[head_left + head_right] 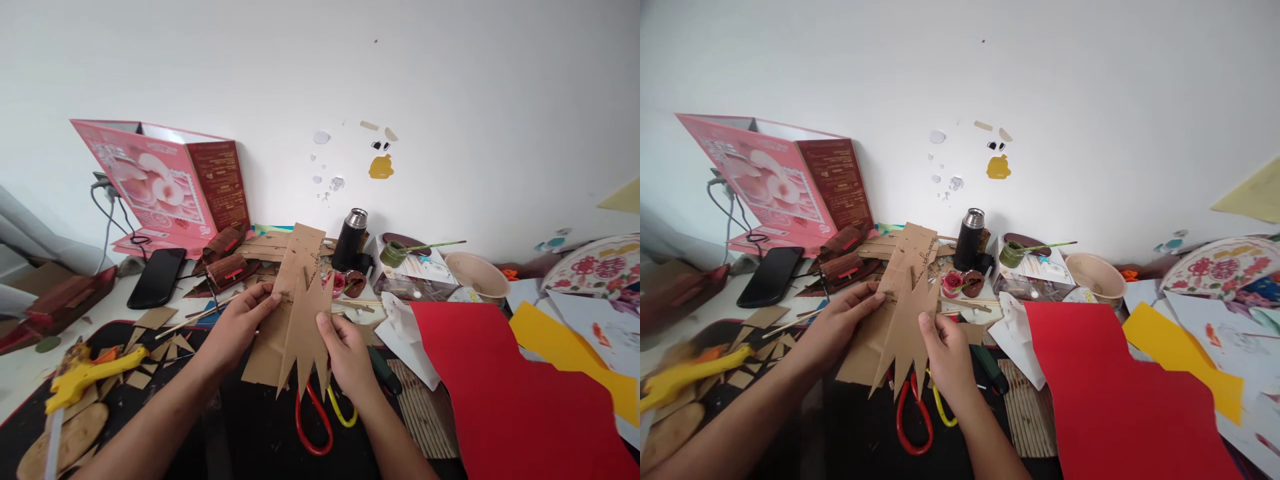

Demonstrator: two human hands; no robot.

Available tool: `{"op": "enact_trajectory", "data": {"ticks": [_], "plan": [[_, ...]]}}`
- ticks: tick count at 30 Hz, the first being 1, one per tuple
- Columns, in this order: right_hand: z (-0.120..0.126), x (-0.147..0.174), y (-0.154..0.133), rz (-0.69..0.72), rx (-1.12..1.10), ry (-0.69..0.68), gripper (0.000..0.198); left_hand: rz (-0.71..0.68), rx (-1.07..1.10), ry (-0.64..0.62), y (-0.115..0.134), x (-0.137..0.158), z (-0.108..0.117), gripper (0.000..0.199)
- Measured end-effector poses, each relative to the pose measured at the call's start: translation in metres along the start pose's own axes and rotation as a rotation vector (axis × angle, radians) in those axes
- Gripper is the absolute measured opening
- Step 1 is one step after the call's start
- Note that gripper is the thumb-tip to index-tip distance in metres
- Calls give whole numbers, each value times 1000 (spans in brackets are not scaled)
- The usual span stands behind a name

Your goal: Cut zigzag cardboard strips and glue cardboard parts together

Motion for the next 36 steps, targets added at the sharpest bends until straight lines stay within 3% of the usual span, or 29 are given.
{"op": "enact_trajectory", "data": {"ticks": [16, 26, 31, 36], "plan": [[9, -11, 14, 45, 81, 27, 65, -56, 69, -46, -44, -1, -6, 55], [9, -12, 14, 56, 89, 22, 57, -82, 6, -69, -45, 2, -6, 50], [8, -12, 16, 42, 88, 15, 58, -31, 23, -132, -47, 1, -8, 50], [8, -11, 21, 22, 122, 19, 66, 30, 9, -106, -51, -3, -4, 57]]}}
Point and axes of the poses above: each hand's wrist, its own x-axis away from the middle knuckle, its own z-axis out of the back of the hand, y = z × x, the point moved 8 cm from there along -x, towards the middle knuckle, and after that the axes turned 9 degrees about z, right-handed, at the moved point
